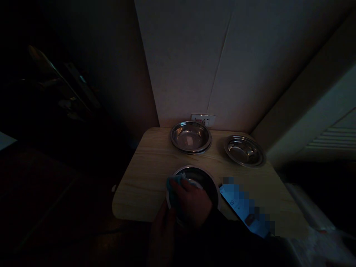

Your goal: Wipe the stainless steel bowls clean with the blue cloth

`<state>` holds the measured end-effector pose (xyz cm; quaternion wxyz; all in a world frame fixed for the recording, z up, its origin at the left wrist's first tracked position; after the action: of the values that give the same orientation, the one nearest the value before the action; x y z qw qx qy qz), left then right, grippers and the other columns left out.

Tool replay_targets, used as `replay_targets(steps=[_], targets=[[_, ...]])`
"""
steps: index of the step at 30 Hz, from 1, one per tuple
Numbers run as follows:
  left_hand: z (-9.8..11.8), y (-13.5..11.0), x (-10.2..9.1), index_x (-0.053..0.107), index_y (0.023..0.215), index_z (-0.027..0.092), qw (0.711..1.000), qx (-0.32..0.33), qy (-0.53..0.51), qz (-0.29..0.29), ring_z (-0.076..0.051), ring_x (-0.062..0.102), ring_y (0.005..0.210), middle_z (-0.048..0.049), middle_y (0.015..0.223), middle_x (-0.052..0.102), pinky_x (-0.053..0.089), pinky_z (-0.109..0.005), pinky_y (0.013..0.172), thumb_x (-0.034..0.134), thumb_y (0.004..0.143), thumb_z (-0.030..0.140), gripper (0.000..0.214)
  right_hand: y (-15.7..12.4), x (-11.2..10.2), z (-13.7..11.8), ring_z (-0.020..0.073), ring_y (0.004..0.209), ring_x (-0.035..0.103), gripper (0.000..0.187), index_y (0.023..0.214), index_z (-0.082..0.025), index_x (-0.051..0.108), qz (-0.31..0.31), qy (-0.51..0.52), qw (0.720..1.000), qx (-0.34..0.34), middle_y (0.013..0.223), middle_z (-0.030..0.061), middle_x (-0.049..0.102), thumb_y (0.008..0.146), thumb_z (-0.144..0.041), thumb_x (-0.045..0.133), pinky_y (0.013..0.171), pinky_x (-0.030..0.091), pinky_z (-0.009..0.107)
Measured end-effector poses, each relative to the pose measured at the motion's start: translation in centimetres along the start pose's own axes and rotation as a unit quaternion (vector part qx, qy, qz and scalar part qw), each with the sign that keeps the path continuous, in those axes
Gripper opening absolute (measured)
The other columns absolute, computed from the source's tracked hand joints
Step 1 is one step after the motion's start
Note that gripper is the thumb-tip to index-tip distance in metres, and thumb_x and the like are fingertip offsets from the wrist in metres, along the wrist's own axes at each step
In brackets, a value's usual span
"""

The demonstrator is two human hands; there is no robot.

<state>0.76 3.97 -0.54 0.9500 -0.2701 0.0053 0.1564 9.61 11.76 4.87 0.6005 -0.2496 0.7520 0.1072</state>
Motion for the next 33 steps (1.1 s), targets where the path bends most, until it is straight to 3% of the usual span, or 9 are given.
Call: replay_targets(steps=[5,8,10,12,19,25,28,30,33], targets=[[-0.6,-0.4,0.9,0.049,0.125,0.015,1.000,-0.016,-0.012,-0.019,-0.023,0.066,0.057,-0.0074,0.078,0.072,0.052,-0.032,0.051,0.051,0.076,0.053,0.062,1.1,-1.1,3.3,0.0234,0.085,0.064,0.049,0.136,-0.019,0.035,0.025,-0.067,0.987,0.144,0.113,0.0154,0.057,0.088,-0.013,0.033,0.063,0.051,0.030],[-0.4,0.0,0.4,0.056,0.120,0.016,1.000,0.005,-0.003,0.004,-0.027,0.068,0.066,-0.0090,0.079,0.072,0.053,-0.035,0.055,0.053,0.075,0.050,0.056,0.9,-0.8,2.1,0.0214,0.085,0.064,0.046,0.134,-0.029,0.037,0.021,-0.044,0.996,0.073,0.114,0.0109,0.056,0.089,-0.019,0.037,0.064,0.051,0.029],[-0.1,0.2,-0.2,0.061,0.112,0.017,0.999,0.026,0.001,0.022,-0.028,0.067,0.083,-0.0105,0.091,0.072,0.054,-0.036,0.067,0.055,0.073,0.046,0.049,0.4,-0.3,0.1,0.0210,0.087,0.062,0.041,0.128,-0.034,0.043,0.003,-0.019,1.000,-0.022,0.111,0.0069,0.058,0.089,-0.025,0.041,0.066,0.050,0.029],[0.2,0.3,-0.7,0.065,0.106,0.019,0.998,0.046,0.011,0.034,-0.029,0.062,0.100,-0.0106,0.105,0.069,0.052,-0.034,0.078,0.058,0.071,0.043,0.043,0.0,-0.1,-1.0,0.0215,0.091,0.061,0.037,0.124,-0.035,0.046,-0.007,-0.009,0.997,-0.071,0.109,0.0057,0.058,0.088,-0.029,0.044,0.068,0.050,0.029],[1.0,-0.3,0.3,0.059,0.116,0.016,0.999,0.046,0.008,0.025,-0.026,0.055,0.112,-0.0107,0.123,0.060,0.048,-0.033,0.086,0.051,0.076,0.043,0.049,1.1,-2.0,3.1,0.0253,0.090,0.062,0.049,0.136,-0.023,0.036,0.013,-0.062,0.992,0.108,0.117,0.0137,0.055,0.088,-0.015,0.035,0.067,0.052,0.034],[1.6,0.3,0.1,0.064,0.108,0.018,0.998,0.063,0.013,0.005,-0.026,0.064,0.093,-0.0090,0.102,0.069,0.051,-0.033,0.078,0.050,0.078,0.043,0.041,-0.3,-0.3,-0.4,0.0242,0.094,0.061,0.040,0.130,-0.036,0.042,-0.020,-0.005,0.997,-0.078,0.115,0.0060,0.058,0.090,-0.029,0.040,0.070,0.052,0.034],[1.5,0.5,-0.1,0.066,0.103,0.018,0.998,0.055,0.012,0.008,-0.027,0.066,0.086,-0.0094,0.096,0.071,0.053,-0.032,0.066,0.052,0.076,0.045,0.040,-1.1,0.1,-1.1,0.0248,0.097,0.060,0.036,0.125,-0.040,0.045,-0.034,0.002,0.992,-0.120,0.115,0.0038,0.058,0.090,-0.032,0.042,0.073,0.051,0.035],[1.4,0.3,-0.1,0.066,0.102,0.018,0.998,0.051,0.014,0.018,-0.028,0.065,0.090,-0.0100,0.099,0.070,0.053,-0.032,0.068,0.057,0.073,0.045,0.041,-0.7,-0.1,-0.7,0.0247,0.094,0.061,0.037,0.126,-0.040,0.044,-0.036,-0.003,0.994,-0.106,0.115,0.0040,0.058,0.090,-0.030,0.041,0.072,0.051,0.035],[1.2,-0.2,0.4,0.063,0.109,0.017,0.999,0.048,-0.003,0.019,-0.028,0.063,0.097,-0.0114,0.110,0.067,0.052,-0.033,0.073,0.059,0.071,0.047,0.049,0.9,-1.0,1.0,0.0239,0.089,0.062,0.044,0.132,-0.034,0.039,-0.014,-0.021,0.999,-0.023,0.114,0.0075,0.057,0.090,-0.022,0.035,0.069,0.051,0.035]])
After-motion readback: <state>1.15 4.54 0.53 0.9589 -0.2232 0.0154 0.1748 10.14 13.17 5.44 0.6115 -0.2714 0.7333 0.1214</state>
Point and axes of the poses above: each hand's wrist, its own y-axis towards the middle knuckle, its own x-axis out of the palm, z = x × y, the point moved 7 cm from there along y, towards the middle knuckle
